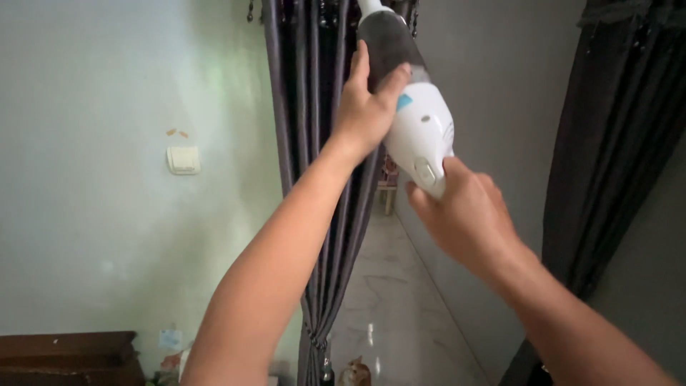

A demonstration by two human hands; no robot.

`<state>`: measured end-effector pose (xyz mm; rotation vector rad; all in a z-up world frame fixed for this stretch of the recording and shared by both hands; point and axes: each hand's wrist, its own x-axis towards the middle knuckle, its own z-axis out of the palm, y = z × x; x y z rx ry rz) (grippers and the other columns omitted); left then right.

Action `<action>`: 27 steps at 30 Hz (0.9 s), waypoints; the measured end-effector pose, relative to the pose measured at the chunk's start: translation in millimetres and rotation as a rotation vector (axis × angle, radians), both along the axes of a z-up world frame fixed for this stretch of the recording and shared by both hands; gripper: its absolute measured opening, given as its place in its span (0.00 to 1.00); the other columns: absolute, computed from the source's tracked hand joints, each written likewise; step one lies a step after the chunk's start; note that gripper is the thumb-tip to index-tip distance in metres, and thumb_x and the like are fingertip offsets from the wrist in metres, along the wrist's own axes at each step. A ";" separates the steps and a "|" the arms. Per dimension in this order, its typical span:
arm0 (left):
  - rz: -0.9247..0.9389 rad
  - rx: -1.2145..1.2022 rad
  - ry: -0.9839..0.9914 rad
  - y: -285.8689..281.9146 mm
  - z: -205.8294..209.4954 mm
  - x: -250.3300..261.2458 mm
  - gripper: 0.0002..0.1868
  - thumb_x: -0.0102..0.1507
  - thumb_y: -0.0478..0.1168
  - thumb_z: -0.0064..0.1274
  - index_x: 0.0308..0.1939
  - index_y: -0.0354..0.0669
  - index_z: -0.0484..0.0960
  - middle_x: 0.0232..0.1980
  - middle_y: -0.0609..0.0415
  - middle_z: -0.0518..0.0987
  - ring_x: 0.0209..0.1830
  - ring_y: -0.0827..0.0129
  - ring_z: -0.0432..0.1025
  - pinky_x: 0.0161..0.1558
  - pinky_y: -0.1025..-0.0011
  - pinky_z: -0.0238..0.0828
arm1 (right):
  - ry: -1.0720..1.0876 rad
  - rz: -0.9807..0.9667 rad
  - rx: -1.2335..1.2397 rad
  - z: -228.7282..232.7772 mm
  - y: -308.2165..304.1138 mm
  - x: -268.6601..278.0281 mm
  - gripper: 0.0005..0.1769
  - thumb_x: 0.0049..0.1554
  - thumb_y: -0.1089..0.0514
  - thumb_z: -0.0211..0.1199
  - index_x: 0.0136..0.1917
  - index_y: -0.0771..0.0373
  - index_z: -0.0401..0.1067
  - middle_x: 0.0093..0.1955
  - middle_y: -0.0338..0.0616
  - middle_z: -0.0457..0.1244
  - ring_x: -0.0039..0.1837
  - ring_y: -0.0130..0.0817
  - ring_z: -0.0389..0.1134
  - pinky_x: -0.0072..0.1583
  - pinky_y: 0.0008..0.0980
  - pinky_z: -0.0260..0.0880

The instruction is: Vacuuming the curtains and floor area in a bedroom using a handheld vacuum cleaner.

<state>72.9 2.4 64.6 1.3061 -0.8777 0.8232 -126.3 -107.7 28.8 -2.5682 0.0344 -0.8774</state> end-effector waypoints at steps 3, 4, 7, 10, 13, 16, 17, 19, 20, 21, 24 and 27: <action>0.158 0.108 0.008 -2.9 -14.1 -5.1 0.53 0.65 0.56 0.60 0.79 0.26 0.49 0.82 0.32 0.57 0.82 0.51 0.55 0.76 0.66 0.54 | 0.024 0.038 0.072 -25.5 -5.7 5.6 0.22 0.56 0.50 0.63 0.54 0.72 0.72 0.37 0.63 0.70 0.40 0.52 0.76 0.45 0.49 0.75; 0.188 0.141 0.024 -4.2 -15.9 -9.9 0.53 0.64 0.56 0.60 0.79 0.27 0.49 0.82 0.32 0.55 0.83 0.50 0.54 0.76 0.66 0.54 | 0.002 0.080 0.115 -33.1 -7.0 7.2 0.22 0.56 0.50 0.64 0.53 0.72 0.71 0.37 0.62 0.70 0.40 0.51 0.76 0.43 0.48 0.74; 0.242 0.211 0.071 -6.2 -25.5 -26.2 0.55 0.61 0.57 0.60 0.79 0.29 0.49 0.82 0.30 0.51 0.82 0.47 0.52 0.75 0.66 0.56 | -0.027 0.159 0.174 -58.2 -14.1 11.1 0.22 0.56 0.49 0.65 0.51 0.72 0.71 0.34 0.59 0.70 0.37 0.46 0.75 0.41 0.46 0.73; 0.222 0.282 0.115 0.7 -51.0 -39.8 0.57 0.61 0.57 0.61 0.80 0.29 0.45 0.82 0.26 0.45 0.82 0.44 0.51 0.74 0.65 0.58 | -0.014 0.216 0.263 -87.7 -12.4 7.9 0.21 0.56 0.49 0.66 0.50 0.70 0.71 0.30 0.54 0.68 0.32 0.40 0.72 0.37 0.43 0.70; 0.177 0.314 0.126 -4.6 -86.0 -51.8 0.59 0.62 0.57 0.62 0.80 0.28 0.41 0.82 0.23 0.41 0.83 0.39 0.48 0.75 0.63 0.57 | 0.040 0.240 0.377 -122.8 -19.9 -2.6 0.19 0.56 0.50 0.66 0.49 0.68 0.71 0.28 0.50 0.67 0.30 0.33 0.67 0.35 0.39 0.67; 0.207 0.316 0.105 -2.1 -117.2 -47.3 0.59 0.62 0.56 0.64 0.80 0.29 0.42 0.83 0.21 0.40 0.84 0.36 0.44 0.77 0.60 0.53 | 0.045 0.278 0.432 -155.1 -17.0 3.0 0.17 0.57 0.52 0.66 0.50 0.68 0.72 0.29 0.44 0.67 0.30 0.27 0.65 0.34 0.35 0.66; 0.247 0.316 0.075 -2.6 -123.1 -45.4 0.60 0.61 0.55 0.66 0.81 0.30 0.43 0.82 0.21 0.41 0.85 0.35 0.43 0.79 0.58 0.49 | 0.006 0.322 0.441 -163.3 -17.4 6.8 0.16 0.57 0.53 0.66 0.52 0.67 0.73 0.31 0.40 0.68 0.31 0.24 0.65 0.33 0.33 0.66; 0.256 0.319 0.089 0.1 -133.7 -56.9 0.59 0.61 0.54 0.66 0.81 0.32 0.44 0.82 0.20 0.41 0.85 0.34 0.42 0.79 0.57 0.47 | -0.049 0.413 0.492 -180.5 -16.8 5.1 0.16 0.58 0.55 0.65 0.55 0.68 0.72 0.35 0.38 0.68 0.34 0.21 0.64 0.35 0.31 0.66; 0.261 0.325 0.103 1.1 -139.9 -63.7 0.59 0.61 0.54 0.67 0.82 0.35 0.45 0.82 0.20 0.41 0.85 0.33 0.41 0.79 0.56 0.46 | -0.105 0.499 0.545 -190.1 -17.0 3.3 0.17 0.59 0.57 0.65 0.57 0.68 0.72 0.39 0.36 0.68 0.37 0.19 0.63 0.36 0.28 0.66; 0.263 0.324 0.106 3.1 -148.0 -65.1 0.59 0.61 0.54 0.67 0.82 0.35 0.45 0.82 0.20 0.41 0.85 0.33 0.41 0.79 0.56 0.46 | -0.101 0.501 0.545 -194.3 -14.1 0.2 0.17 0.59 0.57 0.65 0.57 0.68 0.72 0.39 0.36 0.68 0.37 0.19 0.63 0.36 0.28 0.66; 0.224 0.345 0.165 8.1 -166.5 -75.2 0.57 0.61 0.54 0.66 0.83 0.40 0.46 0.82 0.19 0.40 0.85 0.32 0.41 0.78 0.56 0.49 | 0.169 0.331 0.678 -208.4 -9.1 -8.5 0.17 0.56 0.56 0.65 0.57 0.66 0.73 0.31 0.38 0.67 0.28 0.24 0.61 0.30 0.31 0.62; 0.200 0.382 0.249 14.2 -172.9 -93.0 0.56 0.60 0.55 0.64 0.83 0.42 0.46 0.83 0.20 0.38 0.83 0.34 0.46 0.74 0.59 0.56 | 0.177 0.350 0.707 -224.7 -6.7 -13.4 0.18 0.56 0.55 0.66 0.57 0.66 0.73 0.32 0.36 0.68 0.29 0.21 0.61 0.30 0.29 0.61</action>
